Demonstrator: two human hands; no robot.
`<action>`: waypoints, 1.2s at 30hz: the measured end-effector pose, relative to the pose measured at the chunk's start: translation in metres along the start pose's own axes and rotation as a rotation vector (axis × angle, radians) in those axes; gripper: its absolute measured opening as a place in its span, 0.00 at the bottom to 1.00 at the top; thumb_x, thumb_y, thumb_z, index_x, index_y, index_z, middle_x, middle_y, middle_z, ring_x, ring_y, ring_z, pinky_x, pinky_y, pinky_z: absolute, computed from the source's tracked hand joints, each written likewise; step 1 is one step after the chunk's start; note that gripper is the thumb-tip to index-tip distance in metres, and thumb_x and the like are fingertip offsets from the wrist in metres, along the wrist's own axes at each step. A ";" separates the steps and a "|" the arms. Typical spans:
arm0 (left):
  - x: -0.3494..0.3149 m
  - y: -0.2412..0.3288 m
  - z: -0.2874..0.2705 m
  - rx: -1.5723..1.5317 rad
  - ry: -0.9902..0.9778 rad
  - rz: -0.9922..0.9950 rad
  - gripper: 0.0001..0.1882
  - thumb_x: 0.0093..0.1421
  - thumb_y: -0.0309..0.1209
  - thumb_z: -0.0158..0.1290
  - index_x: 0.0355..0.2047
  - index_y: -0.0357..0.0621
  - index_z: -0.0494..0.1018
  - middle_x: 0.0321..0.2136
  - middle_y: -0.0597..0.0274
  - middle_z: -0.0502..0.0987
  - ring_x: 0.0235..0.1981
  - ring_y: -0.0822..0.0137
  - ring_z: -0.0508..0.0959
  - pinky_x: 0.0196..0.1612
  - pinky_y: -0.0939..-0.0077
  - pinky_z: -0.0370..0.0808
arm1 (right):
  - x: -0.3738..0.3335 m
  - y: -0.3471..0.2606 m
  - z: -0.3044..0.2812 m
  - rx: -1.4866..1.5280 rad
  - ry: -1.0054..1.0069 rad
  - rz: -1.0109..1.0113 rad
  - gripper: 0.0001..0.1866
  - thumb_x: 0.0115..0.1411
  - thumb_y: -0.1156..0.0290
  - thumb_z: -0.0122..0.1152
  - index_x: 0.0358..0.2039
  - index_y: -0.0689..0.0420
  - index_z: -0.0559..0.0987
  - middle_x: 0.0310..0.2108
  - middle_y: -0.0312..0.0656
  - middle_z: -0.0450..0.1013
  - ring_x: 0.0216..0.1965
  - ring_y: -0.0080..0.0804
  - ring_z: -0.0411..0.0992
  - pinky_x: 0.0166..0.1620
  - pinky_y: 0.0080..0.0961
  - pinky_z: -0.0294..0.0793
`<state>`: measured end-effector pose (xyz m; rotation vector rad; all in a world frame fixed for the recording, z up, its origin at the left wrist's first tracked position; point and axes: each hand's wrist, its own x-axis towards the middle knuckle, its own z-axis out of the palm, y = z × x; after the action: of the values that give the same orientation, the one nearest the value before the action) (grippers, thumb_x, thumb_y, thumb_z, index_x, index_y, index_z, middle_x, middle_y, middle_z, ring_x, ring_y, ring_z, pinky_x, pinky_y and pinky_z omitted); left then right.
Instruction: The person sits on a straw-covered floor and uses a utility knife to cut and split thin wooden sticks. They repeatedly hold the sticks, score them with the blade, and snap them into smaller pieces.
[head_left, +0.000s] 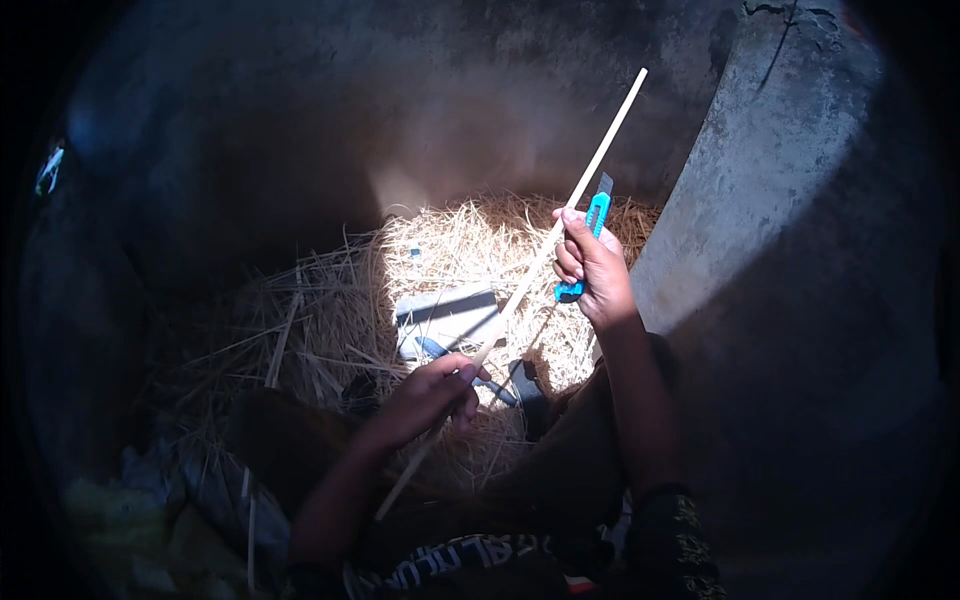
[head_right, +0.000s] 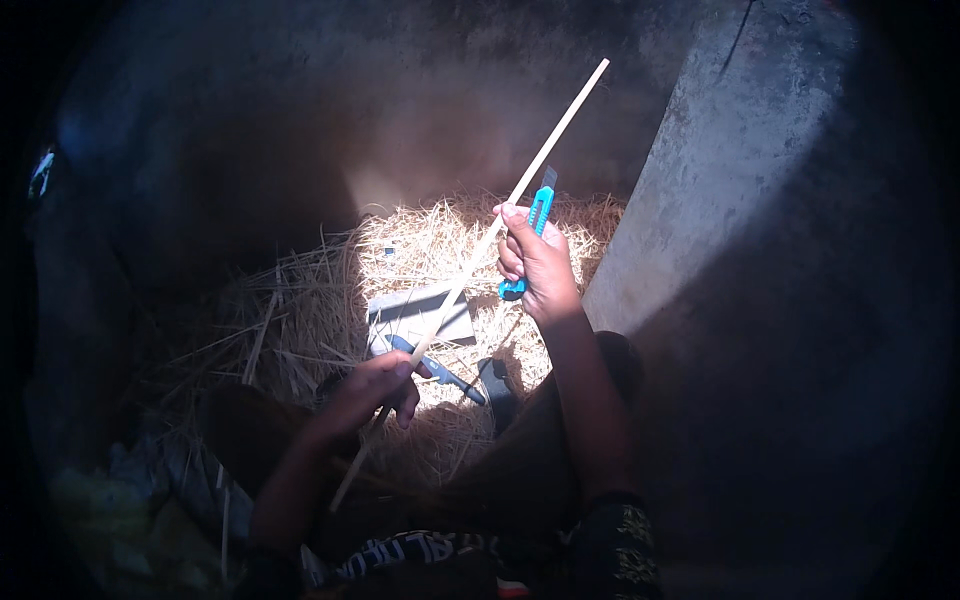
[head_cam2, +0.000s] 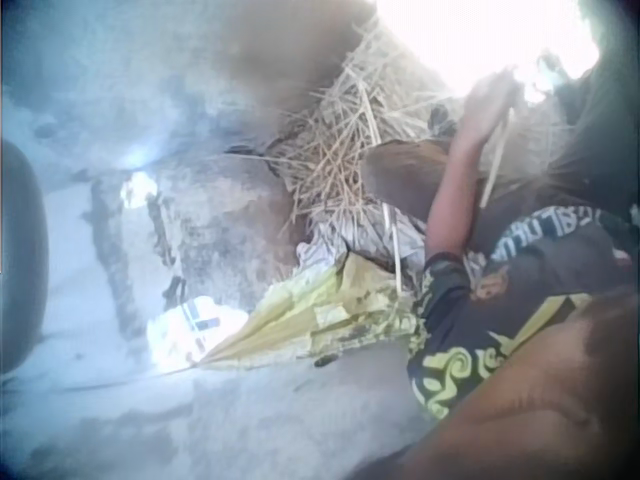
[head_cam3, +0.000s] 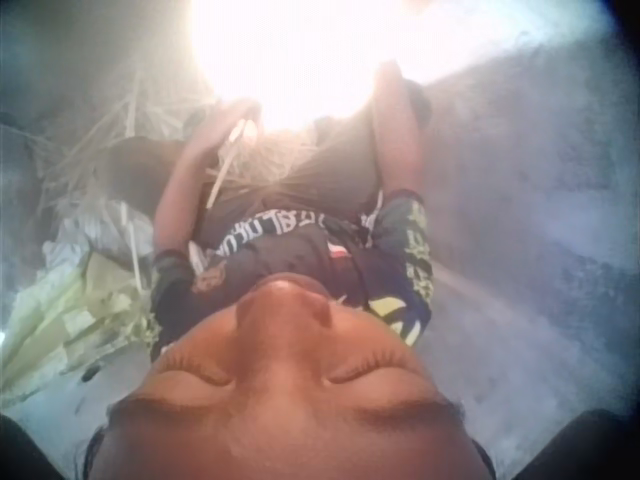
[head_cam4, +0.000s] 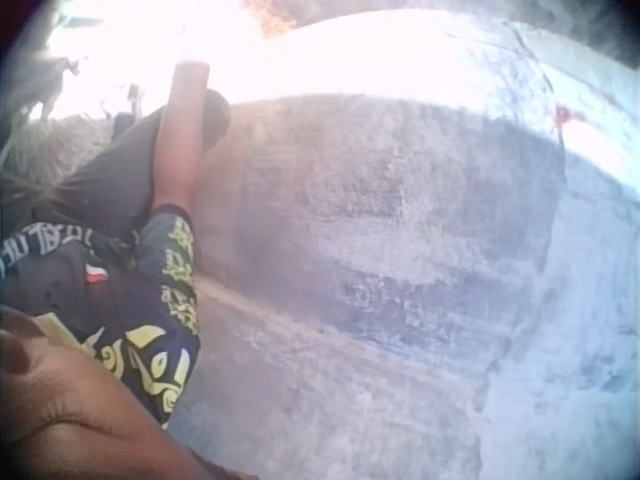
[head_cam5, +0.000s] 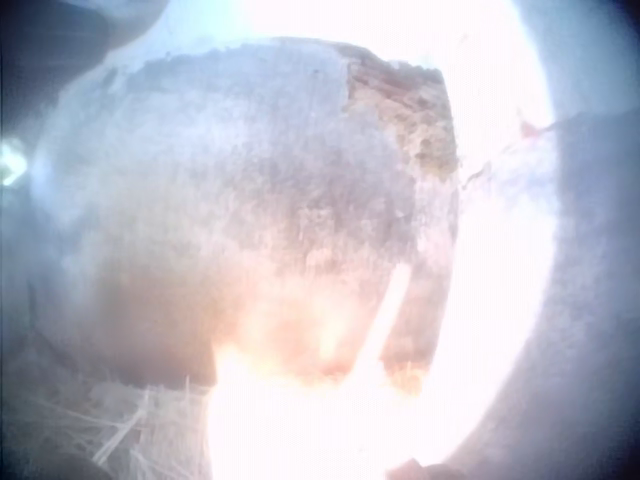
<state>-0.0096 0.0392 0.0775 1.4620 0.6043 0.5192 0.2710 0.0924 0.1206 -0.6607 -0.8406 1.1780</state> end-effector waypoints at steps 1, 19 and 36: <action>0.000 0.001 -0.001 -0.016 -0.027 0.013 0.24 0.74 0.46 0.38 0.47 0.35 0.70 0.19 0.62 0.73 0.22 0.72 0.75 0.31 0.77 0.71 | 0.000 -0.002 0.001 0.023 -0.007 -0.015 0.14 0.67 0.64 0.62 0.43 0.63 0.75 0.15 0.26 0.57 0.12 0.13 0.55 0.16 0.15 0.55; 0.009 0.019 0.005 -0.034 0.076 -0.018 0.13 0.73 0.35 0.46 0.50 0.40 0.71 0.23 0.66 0.74 0.24 0.75 0.75 0.30 0.79 0.70 | -0.007 0.021 0.034 -0.225 -0.079 0.088 0.13 0.65 0.63 0.65 0.32 0.55 0.70 0.17 0.26 0.61 0.13 0.12 0.57 0.17 0.14 0.55; 0.007 0.015 -0.006 0.128 0.492 0.017 0.12 0.67 0.35 0.57 0.43 0.38 0.78 0.19 0.80 0.68 0.18 0.88 0.61 0.21 0.87 0.56 | -0.016 0.034 0.043 -1.354 -0.181 -0.354 0.23 0.74 0.53 0.42 0.34 0.61 0.73 0.21 0.54 0.73 0.26 0.57 0.74 0.32 0.48 0.70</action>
<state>-0.0078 0.0486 0.0916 1.4655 1.0278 0.8782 0.2149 0.0866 0.1129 -1.4044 -1.8261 0.1990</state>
